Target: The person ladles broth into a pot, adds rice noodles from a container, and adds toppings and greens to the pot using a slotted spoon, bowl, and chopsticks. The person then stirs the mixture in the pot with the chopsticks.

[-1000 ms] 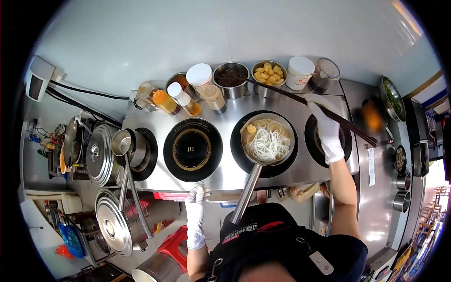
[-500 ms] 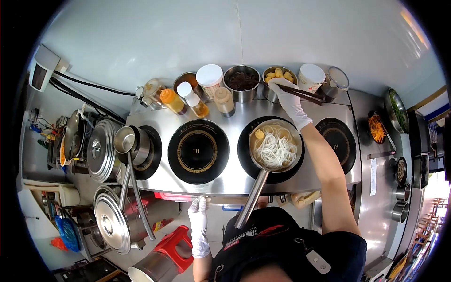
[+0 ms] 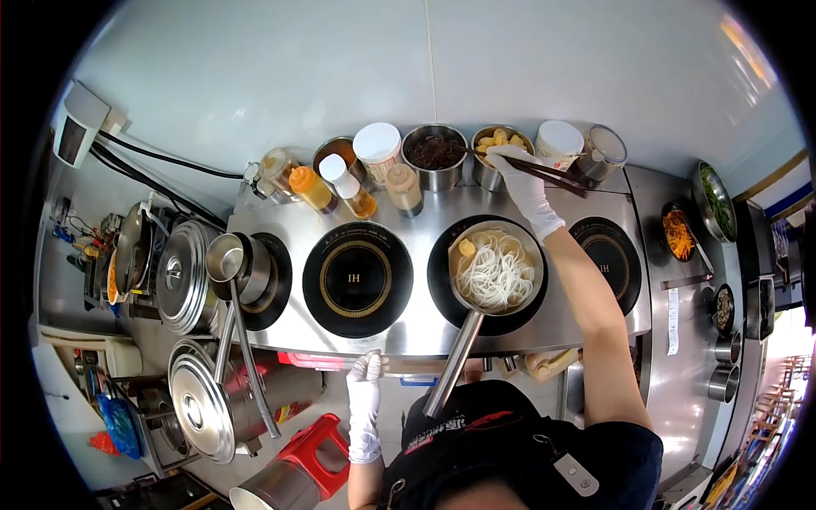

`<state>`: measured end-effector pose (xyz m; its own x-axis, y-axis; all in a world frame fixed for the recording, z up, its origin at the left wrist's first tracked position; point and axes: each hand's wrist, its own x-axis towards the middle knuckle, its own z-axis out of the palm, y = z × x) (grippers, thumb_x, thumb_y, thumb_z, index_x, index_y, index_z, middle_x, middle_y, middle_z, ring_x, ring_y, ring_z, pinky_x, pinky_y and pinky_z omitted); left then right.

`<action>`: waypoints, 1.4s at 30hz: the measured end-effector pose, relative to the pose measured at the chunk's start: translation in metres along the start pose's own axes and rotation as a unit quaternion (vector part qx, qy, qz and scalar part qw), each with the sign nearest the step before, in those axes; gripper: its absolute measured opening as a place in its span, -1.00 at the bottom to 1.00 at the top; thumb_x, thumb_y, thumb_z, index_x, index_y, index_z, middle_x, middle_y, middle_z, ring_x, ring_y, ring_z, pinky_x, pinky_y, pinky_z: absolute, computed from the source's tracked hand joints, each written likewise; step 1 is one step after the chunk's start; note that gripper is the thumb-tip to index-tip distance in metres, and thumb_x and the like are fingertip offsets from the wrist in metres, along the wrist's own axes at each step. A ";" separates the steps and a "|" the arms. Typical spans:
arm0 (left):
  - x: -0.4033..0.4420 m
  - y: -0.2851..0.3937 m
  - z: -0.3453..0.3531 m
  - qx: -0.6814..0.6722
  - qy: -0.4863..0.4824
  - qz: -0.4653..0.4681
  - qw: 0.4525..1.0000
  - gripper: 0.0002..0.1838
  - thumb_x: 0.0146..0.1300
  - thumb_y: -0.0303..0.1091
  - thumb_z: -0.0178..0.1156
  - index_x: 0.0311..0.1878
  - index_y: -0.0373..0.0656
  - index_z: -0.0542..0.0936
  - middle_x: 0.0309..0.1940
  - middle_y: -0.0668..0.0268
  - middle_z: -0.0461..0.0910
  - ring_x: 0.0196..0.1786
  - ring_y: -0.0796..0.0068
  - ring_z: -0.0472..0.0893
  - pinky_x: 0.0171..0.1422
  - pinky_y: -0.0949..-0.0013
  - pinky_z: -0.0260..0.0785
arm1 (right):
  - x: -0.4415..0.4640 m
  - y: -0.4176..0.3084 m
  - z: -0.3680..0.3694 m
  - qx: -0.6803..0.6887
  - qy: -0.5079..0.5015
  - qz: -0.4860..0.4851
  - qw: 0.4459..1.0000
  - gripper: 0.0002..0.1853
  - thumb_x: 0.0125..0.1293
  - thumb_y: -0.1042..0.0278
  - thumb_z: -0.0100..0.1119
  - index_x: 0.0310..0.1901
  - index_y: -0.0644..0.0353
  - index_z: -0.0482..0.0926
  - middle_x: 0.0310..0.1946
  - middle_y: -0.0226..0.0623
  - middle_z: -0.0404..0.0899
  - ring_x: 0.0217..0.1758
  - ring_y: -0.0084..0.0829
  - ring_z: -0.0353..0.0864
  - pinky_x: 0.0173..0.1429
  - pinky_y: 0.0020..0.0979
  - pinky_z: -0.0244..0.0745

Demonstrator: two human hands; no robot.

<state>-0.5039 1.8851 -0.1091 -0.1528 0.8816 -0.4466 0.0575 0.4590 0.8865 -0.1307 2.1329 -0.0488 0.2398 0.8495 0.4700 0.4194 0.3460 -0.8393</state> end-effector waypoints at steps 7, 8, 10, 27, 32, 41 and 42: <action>-0.004 -0.012 -0.006 0.017 0.005 0.002 1.000 -0.77 0.42 -0.32 0.10 -0.05 -0.27 0.62 -0.32 0.35 0.67 -0.31 0.63 0.56 -0.14 0.55 0.38 | -0.002 0.019 0.020 -0.007 0.023 0.005 1.000 -0.88 0.20 0.51 0.27 -0.22 0.27 0.67 -0.26 -0.28 0.69 -0.14 -0.45 0.64 0.02 -0.47 0.48; -0.005 -0.015 -0.007 0.014 0.007 0.001 1.000 -0.77 0.42 -0.32 0.10 -0.06 -0.27 0.62 -0.32 0.35 0.67 -0.31 0.63 0.56 -0.14 0.54 0.38 | -0.004 0.014 0.019 -0.003 0.028 -0.014 1.000 -0.88 0.20 0.54 0.27 -0.22 0.28 0.68 -0.26 -0.30 0.69 -0.13 -0.48 0.64 0.03 -0.49 0.47; -0.006 -0.021 -0.009 0.007 0.010 -0.003 1.000 -0.78 0.42 -0.32 0.10 -0.07 -0.26 0.63 -0.32 0.35 0.67 -0.32 0.63 0.57 -0.14 0.54 0.38 | -0.005 0.001 0.013 -0.017 0.027 -0.059 0.998 -0.88 0.19 0.56 0.28 -0.22 0.28 0.68 -0.25 -0.29 0.69 -0.13 -0.46 0.64 0.04 -0.48 0.48; -0.011 -0.023 0.003 0.001 -0.009 -0.006 1.000 -0.76 0.41 -0.33 0.13 -0.03 -0.29 0.61 -0.32 0.34 0.67 -0.32 0.65 0.55 -0.18 0.56 0.37 | 0.001 0.001 0.019 -0.060 -0.056 0.037 0.996 -0.78 0.27 0.27 0.17 -0.18 0.22 0.65 -0.21 -0.27 0.68 -0.10 -0.34 0.64 0.09 -0.40 0.47; -0.014 -0.029 -0.003 0.002 0.002 -0.016 1.000 -0.76 0.41 -0.33 0.13 -0.03 -0.30 0.61 -0.33 0.34 0.67 -0.32 0.65 0.55 -0.18 0.56 0.37 | 0.002 0.014 0.027 -0.068 -0.003 0.012 0.998 -0.83 0.28 0.38 0.20 -0.19 0.26 0.66 -0.20 -0.29 0.68 -0.08 -0.39 0.63 0.11 -0.43 0.44; -0.009 -0.032 0.004 0.004 -0.015 -0.013 1.000 -0.74 0.41 -0.30 0.13 -0.04 -0.32 0.59 -0.32 0.32 0.67 -0.32 0.62 0.56 -0.17 0.54 0.38 | 0.007 -0.033 -0.002 0.008 0.053 -0.103 0.993 -0.91 0.20 0.52 0.25 -0.28 0.32 0.66 -0.32 -0.22 0.68 -0.20 -0.38 0.66 0.00 -0.44 0.51; -0.009 -0.029 0.007 0.006 -0.020 -0.011 1.000 -0.74 0.41 -0.30 0.13 -0.03 -0.33 0.59 -0.32 0.32 0.67 -0.32 0.62 0.56 -0.17 0.54 0.39 | 0.006 -0.038 -0.005 0.009 0.058 -0.108 0.992 -0.92 0.20 0.53 0.25 -0.28 0.32 0.66 -0.31 -0.21 0.68 -0.19 -0.38 0.66 0.00 -0.45 0.52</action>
<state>-0.4979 1.8646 -0.1320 -0.1146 0.8745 -0.4714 0.0655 0.4801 0.8747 -0.1408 2.1233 -0.0130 0.2462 0.7030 0.6673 0.4558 0.5236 -0.7198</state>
